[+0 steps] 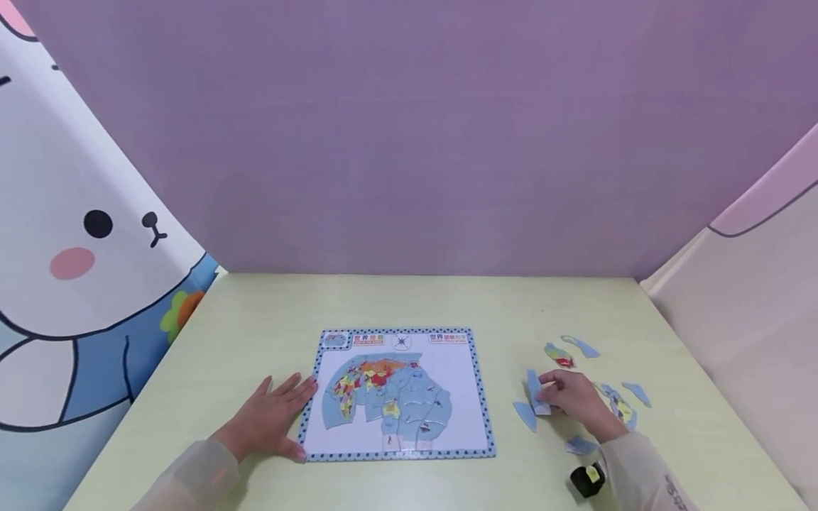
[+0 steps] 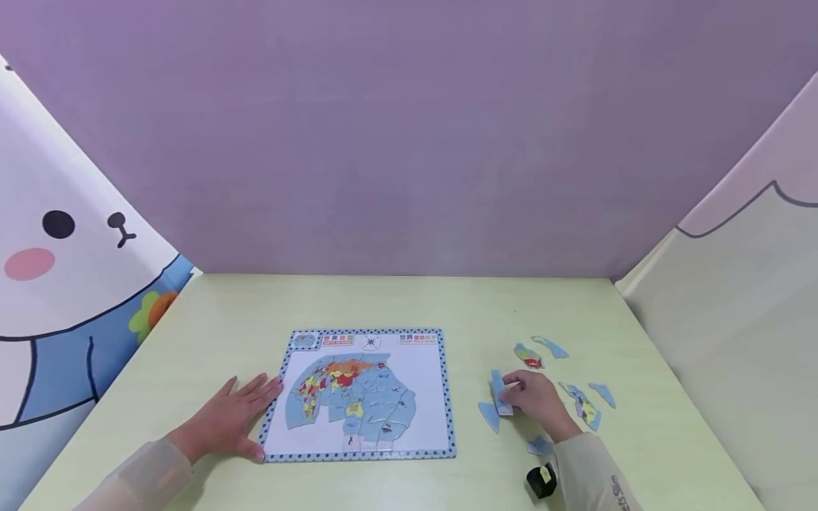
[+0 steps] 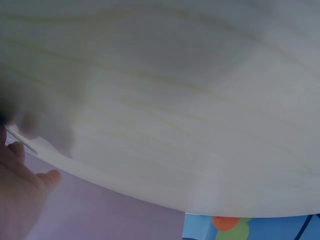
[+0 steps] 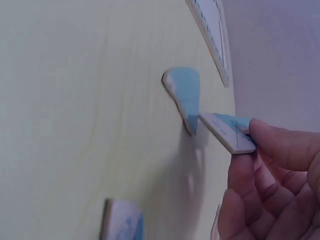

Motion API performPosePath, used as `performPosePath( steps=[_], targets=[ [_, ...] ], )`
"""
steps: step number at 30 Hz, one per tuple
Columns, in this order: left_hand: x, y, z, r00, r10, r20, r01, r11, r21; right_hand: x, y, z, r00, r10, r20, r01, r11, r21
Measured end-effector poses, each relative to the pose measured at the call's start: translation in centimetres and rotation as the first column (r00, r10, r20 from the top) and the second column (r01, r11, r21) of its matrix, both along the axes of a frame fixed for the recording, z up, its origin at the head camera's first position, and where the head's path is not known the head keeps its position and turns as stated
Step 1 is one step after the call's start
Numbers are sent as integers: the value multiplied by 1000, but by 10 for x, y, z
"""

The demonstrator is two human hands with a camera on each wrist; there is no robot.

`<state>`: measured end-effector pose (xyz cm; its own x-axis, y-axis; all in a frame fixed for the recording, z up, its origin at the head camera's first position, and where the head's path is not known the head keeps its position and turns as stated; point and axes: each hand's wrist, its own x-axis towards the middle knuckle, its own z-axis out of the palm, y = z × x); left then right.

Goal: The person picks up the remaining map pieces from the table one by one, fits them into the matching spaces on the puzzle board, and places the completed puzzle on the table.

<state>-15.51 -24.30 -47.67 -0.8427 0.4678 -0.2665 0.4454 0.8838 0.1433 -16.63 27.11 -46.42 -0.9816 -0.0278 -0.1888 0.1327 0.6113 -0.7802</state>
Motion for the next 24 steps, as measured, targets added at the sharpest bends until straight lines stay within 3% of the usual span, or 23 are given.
performPosePath(
  steps=[4, 10, 24],
  targets=[
    [1, -1, -1, 1000, -7, 11, 7, 1000, -9, 6, -11, 2, 1000, -5, 16, 6, 998, -70],
    [-1, 0, 1, 1000, 0, 24, 0, 1000, -1, 13, -29, 5, 998, 27, 50, -22, 995, -98],
    [-2, 0, 1, 1000, 0, 29, 0, 1000, -6, 17, -47, 0, 994, -54, 98, 67, 989, -135]
  ],
)
